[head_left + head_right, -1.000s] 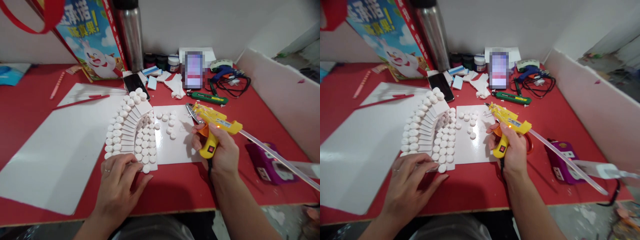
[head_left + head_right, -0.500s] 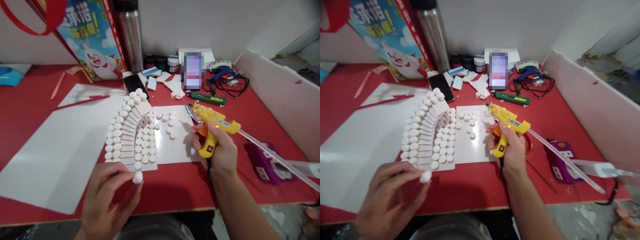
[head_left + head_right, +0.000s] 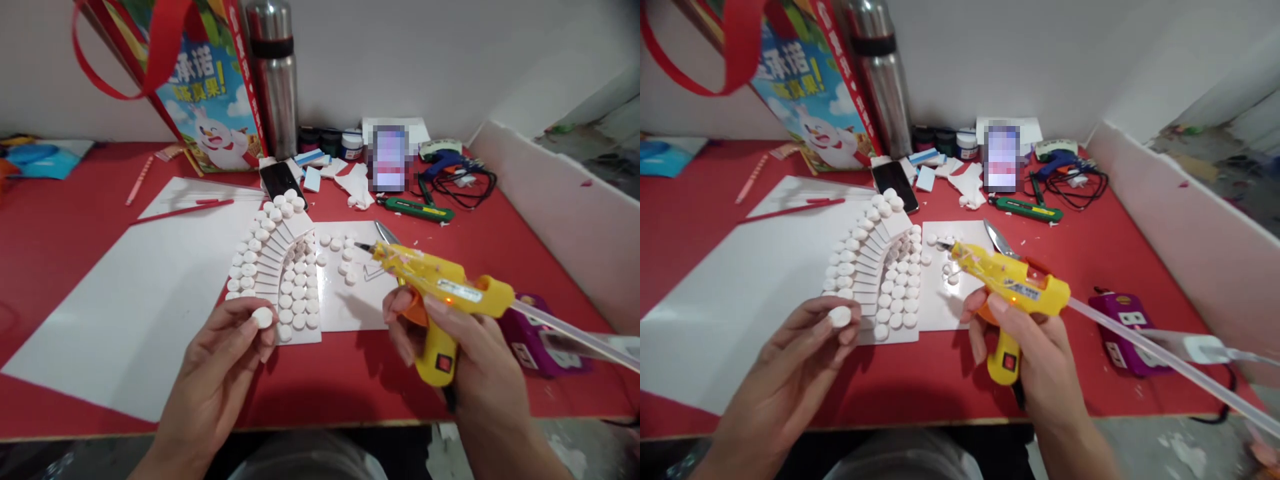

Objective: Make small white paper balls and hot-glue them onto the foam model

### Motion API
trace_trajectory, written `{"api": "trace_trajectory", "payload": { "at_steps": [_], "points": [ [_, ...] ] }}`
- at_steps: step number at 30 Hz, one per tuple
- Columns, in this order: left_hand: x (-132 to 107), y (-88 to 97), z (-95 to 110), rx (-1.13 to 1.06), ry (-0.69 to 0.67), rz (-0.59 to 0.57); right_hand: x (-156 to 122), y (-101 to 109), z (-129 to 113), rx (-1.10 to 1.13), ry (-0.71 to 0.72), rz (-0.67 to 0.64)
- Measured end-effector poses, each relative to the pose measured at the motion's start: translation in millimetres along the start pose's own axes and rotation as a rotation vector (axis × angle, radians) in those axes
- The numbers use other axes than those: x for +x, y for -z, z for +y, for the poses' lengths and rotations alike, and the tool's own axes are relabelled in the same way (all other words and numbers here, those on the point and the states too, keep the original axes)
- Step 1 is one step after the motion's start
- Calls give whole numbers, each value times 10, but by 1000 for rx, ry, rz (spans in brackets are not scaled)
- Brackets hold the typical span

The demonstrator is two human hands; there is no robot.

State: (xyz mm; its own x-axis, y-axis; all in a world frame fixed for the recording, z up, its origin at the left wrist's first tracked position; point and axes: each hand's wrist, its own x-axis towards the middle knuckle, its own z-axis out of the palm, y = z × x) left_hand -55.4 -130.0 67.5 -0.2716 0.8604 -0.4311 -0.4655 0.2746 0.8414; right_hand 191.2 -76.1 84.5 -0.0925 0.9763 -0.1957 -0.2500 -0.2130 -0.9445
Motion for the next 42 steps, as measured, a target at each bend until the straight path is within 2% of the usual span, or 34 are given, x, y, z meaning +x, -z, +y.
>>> {"api": "trace_trajectory", "payload": {
  "at_steps": [2, 5, 7, 10, 13, 18, 28, 42],
  "points": [
    [-30, -108, -16, -90, 112, -19, -131, -17, -9, 8, -32, -58],
    [-41, -253, -84, -200, 235, -91, -295, -24, 14, -3, -169, -75],
    [-14, -328, -131, -269, 286, -147, -363, -7, 39, -33, -258, -86],
    [53, -407, -172, -329, 332, -194, -405, 44, 81, -87, -286, -173],
    [108, -450, -181, -355, 342, -204, -420, 77, 101, -161, -302, -208],
    [143, -472, -186, -358, 350, -215, -460, 19, 69, -252, -378, -94],
    [144, -523, -145, -375, 332, -246, -484, 27, 110, -366, -319, -117],
    [138, -481, -164, -399, 320, -279, -472, -24, 69, -340, -306, -93]
  ]
}}
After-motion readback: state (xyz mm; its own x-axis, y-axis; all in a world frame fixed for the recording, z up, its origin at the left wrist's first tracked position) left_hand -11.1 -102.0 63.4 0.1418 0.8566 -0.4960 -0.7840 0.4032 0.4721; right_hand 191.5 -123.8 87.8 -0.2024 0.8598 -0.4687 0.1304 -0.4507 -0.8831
